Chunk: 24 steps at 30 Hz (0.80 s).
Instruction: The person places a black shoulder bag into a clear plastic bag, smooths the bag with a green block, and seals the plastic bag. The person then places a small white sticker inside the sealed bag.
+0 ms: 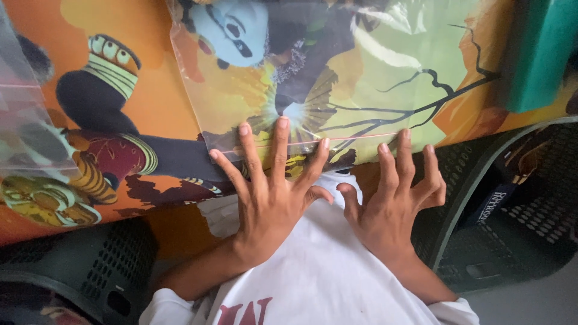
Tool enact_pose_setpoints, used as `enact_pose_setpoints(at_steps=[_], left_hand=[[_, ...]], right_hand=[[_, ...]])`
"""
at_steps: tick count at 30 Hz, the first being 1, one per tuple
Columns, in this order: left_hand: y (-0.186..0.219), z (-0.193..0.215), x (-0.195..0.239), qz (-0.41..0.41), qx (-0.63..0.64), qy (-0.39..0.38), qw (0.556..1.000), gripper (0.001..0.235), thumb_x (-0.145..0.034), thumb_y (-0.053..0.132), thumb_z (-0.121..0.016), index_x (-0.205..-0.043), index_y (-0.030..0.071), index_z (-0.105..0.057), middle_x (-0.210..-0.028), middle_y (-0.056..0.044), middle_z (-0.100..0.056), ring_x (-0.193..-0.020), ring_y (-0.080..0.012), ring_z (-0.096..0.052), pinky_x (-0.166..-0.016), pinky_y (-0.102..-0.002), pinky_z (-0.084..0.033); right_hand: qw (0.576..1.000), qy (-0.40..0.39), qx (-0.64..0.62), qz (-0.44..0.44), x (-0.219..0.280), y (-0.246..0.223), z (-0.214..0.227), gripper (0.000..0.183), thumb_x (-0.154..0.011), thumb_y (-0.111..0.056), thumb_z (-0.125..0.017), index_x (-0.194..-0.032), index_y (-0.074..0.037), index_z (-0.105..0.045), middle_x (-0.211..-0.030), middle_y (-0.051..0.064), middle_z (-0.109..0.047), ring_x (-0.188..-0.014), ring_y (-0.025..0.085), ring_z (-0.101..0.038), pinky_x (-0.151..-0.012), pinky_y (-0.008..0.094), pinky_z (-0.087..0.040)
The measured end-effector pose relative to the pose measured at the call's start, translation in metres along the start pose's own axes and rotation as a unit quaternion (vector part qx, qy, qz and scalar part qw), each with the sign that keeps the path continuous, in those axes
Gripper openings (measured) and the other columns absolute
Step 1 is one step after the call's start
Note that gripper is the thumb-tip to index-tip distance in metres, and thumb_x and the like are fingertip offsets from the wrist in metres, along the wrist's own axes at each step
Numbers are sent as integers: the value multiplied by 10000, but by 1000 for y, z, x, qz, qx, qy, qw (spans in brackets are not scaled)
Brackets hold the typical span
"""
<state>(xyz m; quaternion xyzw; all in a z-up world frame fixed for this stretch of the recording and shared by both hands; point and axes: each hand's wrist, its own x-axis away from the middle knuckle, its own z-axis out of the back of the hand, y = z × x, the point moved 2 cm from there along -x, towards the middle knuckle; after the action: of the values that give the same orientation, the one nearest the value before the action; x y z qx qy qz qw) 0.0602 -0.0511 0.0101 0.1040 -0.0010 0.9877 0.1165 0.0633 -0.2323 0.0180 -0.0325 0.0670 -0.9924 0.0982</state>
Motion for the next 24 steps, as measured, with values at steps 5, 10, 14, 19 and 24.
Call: enact_pose_setpoints(at_steps=[5, 10, 14, 19, 24], left_hand=[[1, 1, 1, -1, -11, -15, 1000, 853, -952, 903, -84, -1622, 377, -90, -1674, -174, -359, -1430, -616, -440, -1019, -875, -327], [1, 2, 0, 8, -12, -6, 1000, 839, -969, 907, -103, -1620, 377, -114, -1661, -182, -373, -1424, -611, -454, -1015, -876, -334], [2, 3, 0, 8, -11, -16, 1000, 861, -963, 928, -131, -1622, 375, -101, -1671, -178, -357, -1429, -615, -451, -1019, -881, -318], [2, 3, 0, 11, -6, -23, 1000, 935, -939, 1004, -253, -1623, 385, -101, -1679, -173, -332, -1442, -614, -429, -1033, -880, -299], [2, 1, 1, 18, 29, -5, 999, 865, -957, 952, -245, -1619, 398, -197, -1665, -177, -346, -1436, -627, -405, -1034, -889, -260]], right_hand=[[1000, 4, 6, -11, -2, 1, 2, 750, -1060, -644, -457, -1535, -68, -383, -1622, 172, -457, -1425, 441, -400, -1105, 568, -249], [998, 50, 35, 6, -10, 4, 1, 575, -1071, -577, -454, -1357, -121, -656, -1445, 133, -646, -1100, 396, -553, -999, 525, -272], [997, 41, 68, 15, -17, -1, 9, 552, -1092, -560, -410, -1335, -176, -723, -1425, 114, -662, -1035, 382, -541, -980, 524, -275], [993, 68, 100, 14, -23, -6, 15, 568, -1111, -549, -348, -1288, -224, -778, -1345, 28, -720, -991, 311, -575, -948, 465, -230], [987, 66, 140, 33, -25, -6, 17, 490, -1131, -539, -420, -1254, -222, -772, -1354, 6, -711, -993, 290, -600, -955, 460, -241]])
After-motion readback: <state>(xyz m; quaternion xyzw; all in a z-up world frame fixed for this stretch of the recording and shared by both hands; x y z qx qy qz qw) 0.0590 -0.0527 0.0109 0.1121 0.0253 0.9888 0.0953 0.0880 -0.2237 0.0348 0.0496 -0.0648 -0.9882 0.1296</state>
